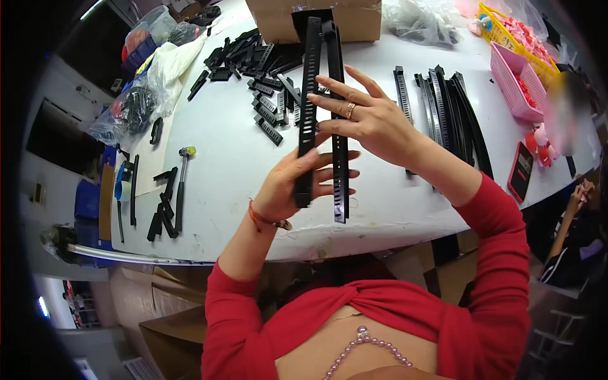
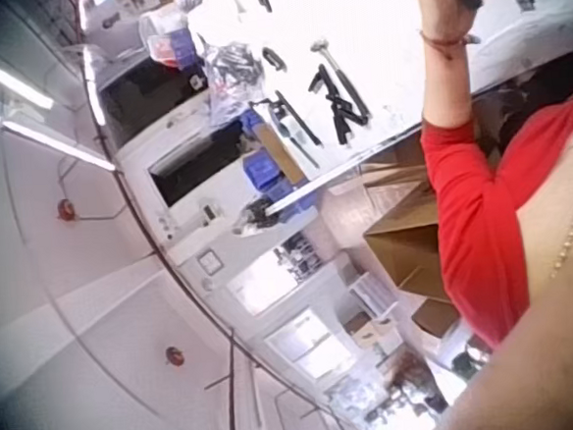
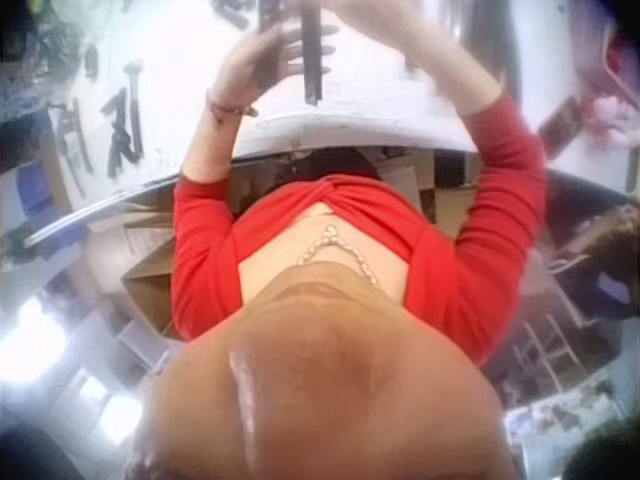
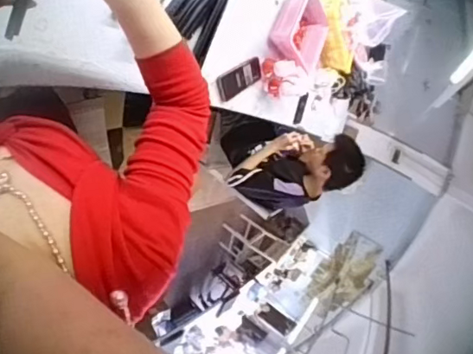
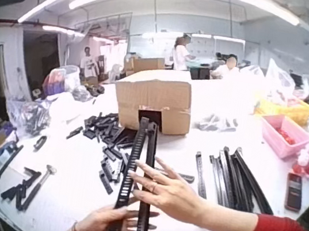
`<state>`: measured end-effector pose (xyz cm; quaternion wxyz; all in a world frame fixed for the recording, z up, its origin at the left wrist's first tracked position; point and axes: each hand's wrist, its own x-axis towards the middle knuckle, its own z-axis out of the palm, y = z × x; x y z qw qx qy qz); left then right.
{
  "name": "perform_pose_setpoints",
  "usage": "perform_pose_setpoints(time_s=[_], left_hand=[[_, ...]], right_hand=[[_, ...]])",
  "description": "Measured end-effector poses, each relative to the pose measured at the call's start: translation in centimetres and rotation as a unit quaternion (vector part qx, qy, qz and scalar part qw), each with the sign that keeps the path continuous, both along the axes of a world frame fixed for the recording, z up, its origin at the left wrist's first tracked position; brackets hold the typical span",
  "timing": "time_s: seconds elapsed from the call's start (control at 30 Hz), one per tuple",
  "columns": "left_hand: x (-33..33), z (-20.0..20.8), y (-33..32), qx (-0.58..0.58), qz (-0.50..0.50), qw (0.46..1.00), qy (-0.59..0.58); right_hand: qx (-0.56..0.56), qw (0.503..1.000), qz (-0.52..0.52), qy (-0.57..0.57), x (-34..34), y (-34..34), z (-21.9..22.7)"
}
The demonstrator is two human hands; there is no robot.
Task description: Assembling black plastic components using a rubber mallet and hands at a factory workbench.
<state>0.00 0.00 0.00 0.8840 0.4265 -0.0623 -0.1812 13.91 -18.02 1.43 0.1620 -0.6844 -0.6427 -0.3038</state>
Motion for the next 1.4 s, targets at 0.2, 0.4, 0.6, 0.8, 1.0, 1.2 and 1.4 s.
perform_pose_setpoints(time_s=[0.2,0.4,0.6,0.8,1.0,1.2,1.4], left_hand=[[2.8,0.4,-4.3,0.062,0.044,0.997,-0.023],[7.1,-1.6,-6.5,0.083,-0.029,0.996,-0.020],[9.6,-2.3,-9.7,0.298,-0.123,0.940,-0.108],[4.2,-3.1,-3.6,0.510,-0.015,0.834,-0.211],[0.6,-3.5,7.2,0.560,0.121,0.799,-0.184],[-3.4,-1.5,17.4,0.500,0.428,0.750,-0.065],[-4.5,-4.3,36.0,0.630,0.628,0.453,0.056]], right_hand=[[0.259,0.927,-0.133,0.237,-1.0,-2.2,-1.7],[0.313,0.554,0.030,0.770,-1.1,-5.1,-4.2],[0.358,0.498,-0.121,0.781,0.9,-8.8,-1.8],[0.142,0.713,-0.471,0.500,7.5,-18.9,-3.1],[-0.003,0.797,-0.544,0.260,6.3,-17.6,-5.8],[-0.117,0.796,-0.568,0.174,5.2,-15.7,-5.8],[-0.212,0.736,-0.628,0.136,4.3,-18.6,-5.0]])
